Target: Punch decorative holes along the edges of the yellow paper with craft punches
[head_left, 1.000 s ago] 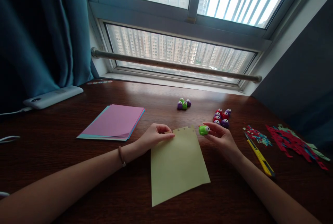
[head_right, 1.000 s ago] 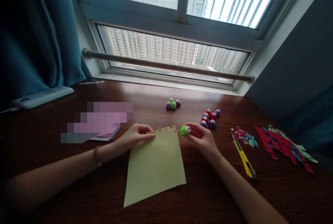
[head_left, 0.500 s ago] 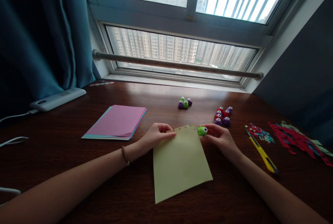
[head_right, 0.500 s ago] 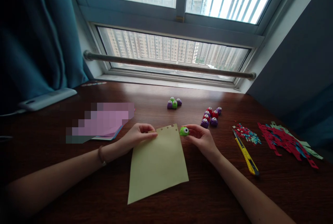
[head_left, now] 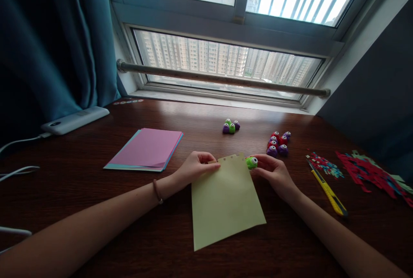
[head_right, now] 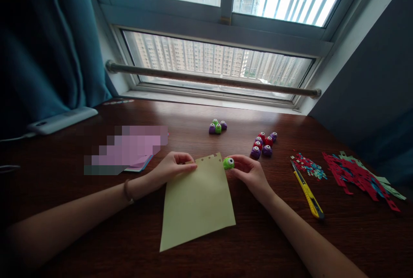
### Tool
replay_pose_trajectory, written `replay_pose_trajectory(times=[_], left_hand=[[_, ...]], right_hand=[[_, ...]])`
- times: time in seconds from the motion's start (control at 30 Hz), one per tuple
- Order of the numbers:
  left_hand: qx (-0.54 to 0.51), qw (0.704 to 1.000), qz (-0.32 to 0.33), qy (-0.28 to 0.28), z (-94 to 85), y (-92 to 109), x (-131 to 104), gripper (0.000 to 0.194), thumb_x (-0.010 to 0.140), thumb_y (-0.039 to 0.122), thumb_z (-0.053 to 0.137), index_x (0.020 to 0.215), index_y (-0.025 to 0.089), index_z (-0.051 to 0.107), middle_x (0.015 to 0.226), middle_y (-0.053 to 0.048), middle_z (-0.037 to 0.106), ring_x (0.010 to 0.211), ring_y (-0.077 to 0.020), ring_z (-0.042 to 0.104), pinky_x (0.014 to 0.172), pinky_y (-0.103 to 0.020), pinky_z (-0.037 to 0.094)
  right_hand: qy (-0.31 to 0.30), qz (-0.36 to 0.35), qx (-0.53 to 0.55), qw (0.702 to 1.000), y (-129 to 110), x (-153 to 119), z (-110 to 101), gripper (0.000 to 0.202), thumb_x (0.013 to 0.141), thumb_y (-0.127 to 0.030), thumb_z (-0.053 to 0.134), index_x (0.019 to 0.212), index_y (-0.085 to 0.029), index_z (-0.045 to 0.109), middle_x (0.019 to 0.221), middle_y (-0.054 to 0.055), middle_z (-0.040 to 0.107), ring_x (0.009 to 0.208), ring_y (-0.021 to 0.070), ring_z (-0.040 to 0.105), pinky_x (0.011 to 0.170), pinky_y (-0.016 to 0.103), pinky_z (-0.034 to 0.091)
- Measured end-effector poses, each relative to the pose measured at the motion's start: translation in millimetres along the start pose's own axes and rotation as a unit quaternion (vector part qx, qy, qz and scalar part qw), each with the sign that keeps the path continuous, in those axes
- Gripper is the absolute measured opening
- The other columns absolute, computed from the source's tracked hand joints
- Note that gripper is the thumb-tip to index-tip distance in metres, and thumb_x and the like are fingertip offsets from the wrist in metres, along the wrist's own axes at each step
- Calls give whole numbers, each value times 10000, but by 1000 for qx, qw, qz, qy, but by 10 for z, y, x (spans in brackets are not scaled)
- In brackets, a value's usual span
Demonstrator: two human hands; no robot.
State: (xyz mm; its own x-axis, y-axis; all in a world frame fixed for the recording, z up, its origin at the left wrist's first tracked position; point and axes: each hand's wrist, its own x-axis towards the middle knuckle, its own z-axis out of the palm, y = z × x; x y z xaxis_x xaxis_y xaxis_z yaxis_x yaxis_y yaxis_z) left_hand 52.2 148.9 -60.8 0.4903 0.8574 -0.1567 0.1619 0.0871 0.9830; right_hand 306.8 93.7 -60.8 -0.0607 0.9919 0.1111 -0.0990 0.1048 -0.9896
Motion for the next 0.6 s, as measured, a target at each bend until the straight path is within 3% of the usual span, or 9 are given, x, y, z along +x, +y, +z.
replay_pose_trajectory(times=[0.47, 0.6], left_hand=[[19, 1000, -1, 8, 11, 39, -21, 328, 665, 412, 720, 736, 114, 601, 646, -7, 582, 550, -102, 513, 487, -178, 377], [33, 999, 2, 10, 10, 45, -23, 338, 666, 426, 711, 732, 116, 594, 655, -15, 586, 561, -114, 519, 484, -186, 381]], right_hand=[[3, 1, -7, 1000, 12, -3, -9, 346, 637, -236, 770, 968, -212, 670, 1014, 40, 663, 955, 223, 617, 938, 392, 457], [-13, -40, -45, 998, 24, 15, -23, 323, 656, -249, 754, 969, -224, 679, 1038, 48, 631, 958, 215, 596, 902, 365, 475]])
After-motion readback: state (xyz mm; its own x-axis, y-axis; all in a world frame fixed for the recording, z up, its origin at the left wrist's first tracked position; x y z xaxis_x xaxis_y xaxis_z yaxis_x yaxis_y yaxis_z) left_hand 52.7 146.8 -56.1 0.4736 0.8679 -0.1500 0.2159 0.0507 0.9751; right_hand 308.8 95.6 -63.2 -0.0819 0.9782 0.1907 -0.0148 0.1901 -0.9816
